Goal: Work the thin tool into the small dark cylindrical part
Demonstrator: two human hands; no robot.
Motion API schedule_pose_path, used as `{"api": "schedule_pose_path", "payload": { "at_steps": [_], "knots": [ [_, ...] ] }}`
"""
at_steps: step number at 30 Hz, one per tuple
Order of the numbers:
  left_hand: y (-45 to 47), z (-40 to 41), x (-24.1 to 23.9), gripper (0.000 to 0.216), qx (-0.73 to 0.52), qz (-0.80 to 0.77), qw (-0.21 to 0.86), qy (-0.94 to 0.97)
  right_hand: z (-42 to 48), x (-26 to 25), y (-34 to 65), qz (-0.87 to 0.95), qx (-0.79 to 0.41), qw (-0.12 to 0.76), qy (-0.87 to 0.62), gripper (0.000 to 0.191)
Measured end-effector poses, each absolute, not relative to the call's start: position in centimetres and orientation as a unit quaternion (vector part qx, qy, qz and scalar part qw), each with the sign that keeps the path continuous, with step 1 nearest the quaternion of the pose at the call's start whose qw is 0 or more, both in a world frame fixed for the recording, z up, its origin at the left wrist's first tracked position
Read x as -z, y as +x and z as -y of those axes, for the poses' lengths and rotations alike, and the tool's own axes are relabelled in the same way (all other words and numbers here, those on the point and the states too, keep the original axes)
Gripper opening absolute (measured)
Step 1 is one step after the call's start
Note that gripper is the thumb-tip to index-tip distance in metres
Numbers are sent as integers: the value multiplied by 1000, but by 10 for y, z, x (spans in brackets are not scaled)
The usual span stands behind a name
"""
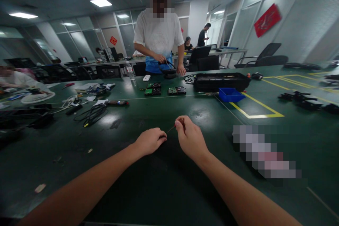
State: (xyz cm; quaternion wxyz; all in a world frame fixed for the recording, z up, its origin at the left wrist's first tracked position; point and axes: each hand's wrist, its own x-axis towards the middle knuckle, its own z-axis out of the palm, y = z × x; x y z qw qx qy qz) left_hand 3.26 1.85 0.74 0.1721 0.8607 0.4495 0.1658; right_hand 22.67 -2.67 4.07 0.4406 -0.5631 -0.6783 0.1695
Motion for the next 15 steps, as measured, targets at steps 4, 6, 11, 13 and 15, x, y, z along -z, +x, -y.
{"api": "schedule_pose_path", "payload": {
  "at_steps": [4, 6, 11, 13, 15],
  "knots": [
    [18, -28, -15, 21, -188, -470, 312, 804, 26, -40, 227, 678, -174, 442, -561, 21],
    [7, -33, -19, 24, -206, -498, 395, 743, 27, -41, 227, 677, -176, 440, -563, 21],
    [-32, -43, -25, 23, -364, -522, 573, 517, 27, -42, 227, 675, -186, 443, -560, 22],
    [-52, -47, -28, 17, -428, -525, 583, 448, 27, -42, 227, 675, -189, 442, -560, 22],
    [-76, -50, -32, 11, -465, -541, 564, 416, 26, -41, 227, 675, -190, 439, -562, 22]
  ]
}}
